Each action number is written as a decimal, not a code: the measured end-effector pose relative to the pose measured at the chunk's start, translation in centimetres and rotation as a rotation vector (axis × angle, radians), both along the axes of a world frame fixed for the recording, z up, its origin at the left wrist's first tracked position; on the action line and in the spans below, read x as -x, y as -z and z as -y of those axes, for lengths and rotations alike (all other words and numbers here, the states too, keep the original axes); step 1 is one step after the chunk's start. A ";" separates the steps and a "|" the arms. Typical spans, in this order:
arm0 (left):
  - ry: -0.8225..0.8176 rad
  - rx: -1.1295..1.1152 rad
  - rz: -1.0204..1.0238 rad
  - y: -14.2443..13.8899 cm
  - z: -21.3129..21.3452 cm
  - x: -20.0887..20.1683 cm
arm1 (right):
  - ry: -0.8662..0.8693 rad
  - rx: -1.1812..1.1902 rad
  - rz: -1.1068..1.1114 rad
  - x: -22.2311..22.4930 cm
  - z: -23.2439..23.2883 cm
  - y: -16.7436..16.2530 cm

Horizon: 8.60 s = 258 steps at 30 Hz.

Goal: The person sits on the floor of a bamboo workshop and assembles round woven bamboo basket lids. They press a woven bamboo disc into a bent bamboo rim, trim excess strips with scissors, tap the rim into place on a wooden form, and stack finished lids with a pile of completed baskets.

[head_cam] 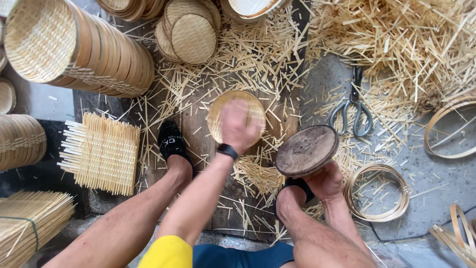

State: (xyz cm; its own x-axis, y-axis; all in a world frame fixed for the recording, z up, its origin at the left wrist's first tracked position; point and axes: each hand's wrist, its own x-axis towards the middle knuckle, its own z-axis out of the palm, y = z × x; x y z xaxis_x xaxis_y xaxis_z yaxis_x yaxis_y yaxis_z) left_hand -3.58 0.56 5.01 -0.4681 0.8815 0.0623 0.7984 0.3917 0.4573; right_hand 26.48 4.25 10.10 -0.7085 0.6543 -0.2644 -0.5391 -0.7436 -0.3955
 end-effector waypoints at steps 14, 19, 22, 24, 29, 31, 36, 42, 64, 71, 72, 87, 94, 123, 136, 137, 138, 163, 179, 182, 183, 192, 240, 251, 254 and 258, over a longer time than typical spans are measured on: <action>0.444 -0.095 -0.265 -8.3 4.5 6.3 | -0.118 -0.027 0.601 8.3 -0.3 5.5; 0.622 -0.145 -0.388 -15.9 4.4 5.9 | -0.046 0.040 0.892 6.9 -0.9 2.6; 0.704 -0.143 -0.313 -16.8 4.1 4.0 | 0.011 -0.375 1.201 4.9 -1.4 1.4; 0.751 -0.143 -0.309 -16.1 4.1 2.4 | 0.027 -0.518 1.152 3.7 -1.6 0.2; 0.819 -0.124 -0.244 -12.3 4.9 -2.4 | 0.021 -0.179 0.347 1.8 -4.0 -3.2; 0.839 -0.092 -0.209 -10.7 5.3 -3.7 | -0.006 -0.176 0.411 1.6 -4.5 -3.5; 0.827 -0.038 -0.159 -7.1 5.7 -5.1 | -0.029 -0.040 0.561 0.8 -4.8 -1.0; 0.813 0.017 -0.115 -5.2 6.2 -5.9 | -0.077 -0.050 0.671 -0.1 -5.6 1.0; 0.780 0.009 -0.116 -5.3 6.3 -6.0 | 0.002 -0.100 0.794 0.8 -5.4 -0.5; 0.861 0.023 -0.206 -8.1 5.3 -2.2 | 0.120 -0.201 0.941 0.2 -4.0 -0.6; 0.873 0.009 -0.251 -9.0 5.1 -0.7 | 0.126 -0.280 1.041 0.4 -3.4 0.0; -0.188 -0.116 -0.483 -24.5 8.1 32.5 | 0.034 -0.909 1.398 4.6 3.8 5.4; -0.275 -0.070 -0.351 -22.9 7.9 34.5 | -0.005 -0.904 1.421 5.5 3.6 5.2; -0.086 -0.033 -0.480 -21.5 8.6 35.4 | -0.024 -0.934 1.444 5.5 3.3 5.0; -0.178 0.263 -0.517 -21.6 6.6 34.7 | -0.027 -0.929 1.448 5.7 3.4 4.9; -0.166 0.227 -0.530 -21.5 6.8 34.8 | -0.031 -0.923 1.448 5.6 3.4 4.9; -0.154 0.192 -0.544 -21.4 7.0 34.8 | -0.021 -0.926 1.440 5.6 3.4 4.8; -0.706 0.846 0.119 -5.4 22.8 29.4 | -0.369 -0.242 0.894 9.8 1.7 6.5; 0.355 0.087 -0.374 -23.6 12.2 14.1 | -0.078 -0.296 0.719 7.8 1.5 2.3; 0.639 -0.105 -0.374 -20.0 9.3 5.6 | -0.052 -0.105 0.357 8.0 -0.7 -0.4; 0.705 -0.100 -0.351 -18.4 8.4 3.4 | -0.035 -0.112 0.365 8.3 -1.6 -0.8; 0.570 -0.252 0.064 -6.3 5.8 -1.5 | -0.039 -0.378 0.953 9.7 -6.1 1.8; 0.640 0.328 -0.001 -7.3 3.4 -0.4 | 0.262 -0.499 1.049 5.6 -1.9 4.1; 0.600 0.411 -0.069 -7.9 3.7 -2.6 | 0.444 -0.584 2.173 -25.4 3.3 6.0; 0.589 0.415 -0.065 -8.0 3.6 -2.7 | 0.225 -0.523 2.346 -30.3 2.7 6.2; 0.573 0.395 -0.047 -7.7 3.5 -3.0 | 0.118 0.335 1.894 -32.8 4.0 6.5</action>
